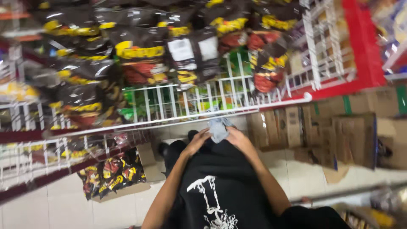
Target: The person wipes wire shelves with a cloth and organizes snack packages including rolls and potato chips.
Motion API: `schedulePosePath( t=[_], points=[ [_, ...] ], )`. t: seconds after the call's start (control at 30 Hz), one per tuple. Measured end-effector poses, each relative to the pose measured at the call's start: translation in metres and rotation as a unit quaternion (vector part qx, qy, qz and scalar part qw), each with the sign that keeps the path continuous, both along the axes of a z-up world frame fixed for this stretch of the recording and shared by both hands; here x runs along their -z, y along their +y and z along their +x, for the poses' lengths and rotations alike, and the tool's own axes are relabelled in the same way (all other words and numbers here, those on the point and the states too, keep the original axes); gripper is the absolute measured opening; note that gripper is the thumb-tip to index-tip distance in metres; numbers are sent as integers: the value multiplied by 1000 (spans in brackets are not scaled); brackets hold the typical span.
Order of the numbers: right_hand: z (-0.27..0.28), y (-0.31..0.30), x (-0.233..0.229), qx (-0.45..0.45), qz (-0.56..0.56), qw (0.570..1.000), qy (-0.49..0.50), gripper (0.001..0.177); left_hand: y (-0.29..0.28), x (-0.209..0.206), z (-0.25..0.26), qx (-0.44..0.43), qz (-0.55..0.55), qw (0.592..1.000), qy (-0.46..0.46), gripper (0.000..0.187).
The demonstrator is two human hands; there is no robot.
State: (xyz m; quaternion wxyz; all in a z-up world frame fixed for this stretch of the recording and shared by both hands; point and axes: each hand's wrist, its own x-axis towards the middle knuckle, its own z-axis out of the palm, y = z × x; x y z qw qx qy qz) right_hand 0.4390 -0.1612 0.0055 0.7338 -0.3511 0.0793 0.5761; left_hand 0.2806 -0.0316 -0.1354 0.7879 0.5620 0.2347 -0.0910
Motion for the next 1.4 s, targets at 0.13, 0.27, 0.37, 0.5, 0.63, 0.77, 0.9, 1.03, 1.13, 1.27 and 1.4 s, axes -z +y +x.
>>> schedulePosePath(
  t=[0.13,0.27,0.37,0.5,0.63,0.77,0.9,1.03,1.13,1.27,1.4],
  points=[
    [-13,51,-42,-6,-103,993,-58,31,50,13,-98,-240,4,964,114,52],
    [-52,86,-33,-121,-228,959,-116,35,74,6,-205,-485,32,862,146,42],
    [-87,111,-1,-203,-295,920,-161,38,79,-7,-285,-584,38,804,102,37],
    [-142,144,47,-308,-306,869,-236,44,51,-20,-367,-680,-48,717,144,34],
    [-231,218,66,-404,-245,820,-322,49,5,-34,-415,-693,-18,698,179,35],
    [-324,261,49,-422,-180,821,-340,56,-10,-34,-473,-592,-84,796,97,37],
    [-397,270,1,-436,-103,761,-470,64,-6,-35,-535,-585,-12,806,92,38],
    [-440,251,-46,-510,-15,675,-533,50,-4,-43,-594,-659,-4,750,58,41],
    [-470,250,-93,-377,-102,762,-516,54,36,-73,-607,-668,-20,743,44,44],
    [-474,236,-201,-141,-48,877,-458,50,108,-149,-586,-607,15,794,32,43],
    [-443,256,-327,55,88,773,-626,42,165,-277,-536,-572,166,798,-90,35]
  ],
)
